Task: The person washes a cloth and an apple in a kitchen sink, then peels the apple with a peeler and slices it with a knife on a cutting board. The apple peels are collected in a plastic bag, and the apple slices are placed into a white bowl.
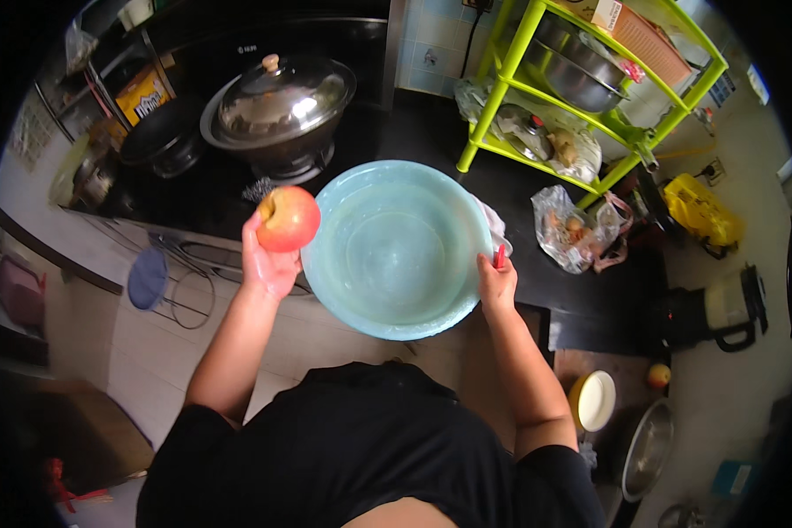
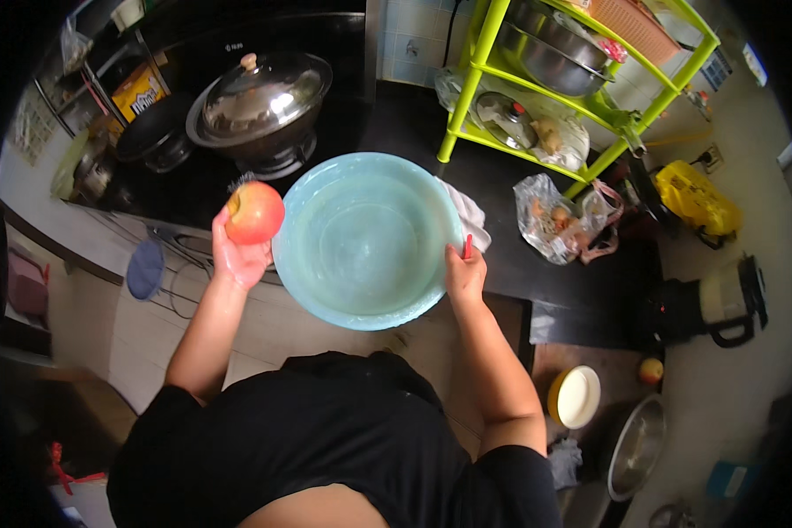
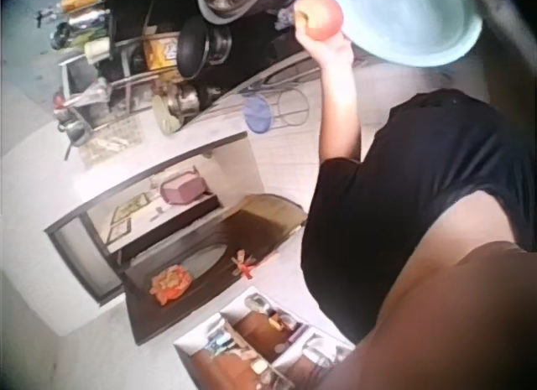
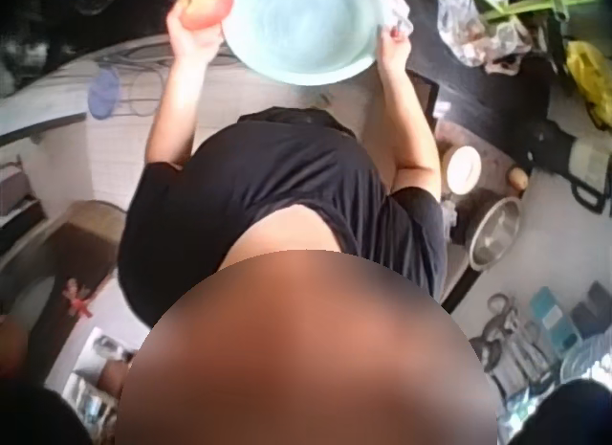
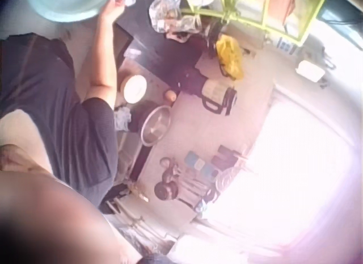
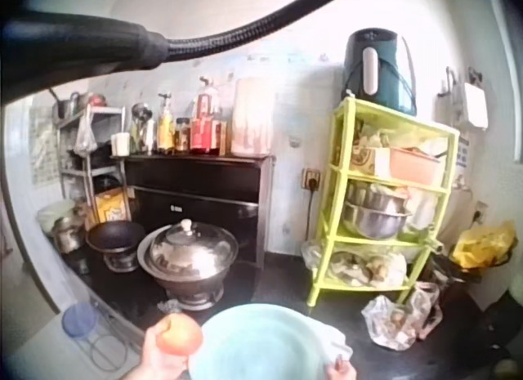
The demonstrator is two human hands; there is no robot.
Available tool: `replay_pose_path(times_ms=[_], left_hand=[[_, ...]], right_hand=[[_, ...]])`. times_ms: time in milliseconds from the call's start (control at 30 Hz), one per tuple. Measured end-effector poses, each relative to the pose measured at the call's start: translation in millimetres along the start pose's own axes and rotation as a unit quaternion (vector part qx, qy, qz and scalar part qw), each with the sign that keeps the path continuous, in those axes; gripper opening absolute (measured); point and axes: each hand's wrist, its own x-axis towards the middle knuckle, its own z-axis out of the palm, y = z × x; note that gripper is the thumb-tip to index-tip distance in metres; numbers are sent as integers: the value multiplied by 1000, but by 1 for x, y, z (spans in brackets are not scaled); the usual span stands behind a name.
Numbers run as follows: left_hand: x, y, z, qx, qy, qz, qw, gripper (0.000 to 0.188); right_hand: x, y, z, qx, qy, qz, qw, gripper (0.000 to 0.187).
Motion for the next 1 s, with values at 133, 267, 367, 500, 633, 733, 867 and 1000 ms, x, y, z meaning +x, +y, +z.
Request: replay_pose_path(times_ms=[133,267,367,500,633,733,867,1000], left_hand=[[23,1,-9,10,65,22,998,63],[52,-9,-4,0,90,27,996,66],[67,-13,-2,21,114,42,992,66],[93,-12,-1,7,83,41,996,64],[99,-11,-5,35,42,31,998,65],[99,-10,-5,60,36,63,996,60],[91,-15,-27,117,23,112,987,58],[68,-18,-39,142,-75,86,983,62]], right_hand=[[39,-38,33,-48,-61,-5,997,28],[91,-30,49,-80,-87,-34,992,29],[106,-50,54,-116,-109,-45,986,31],[141,-15,67,-150,-97,-62,982,32],[151,-35,61,-235,-134,-73,960,34],[163,-39,38,-252,-30,-83,964,38],[169,-10,-20,-420,74,-23,904,30],[156,23,-53,-481,111,83,866,46]])
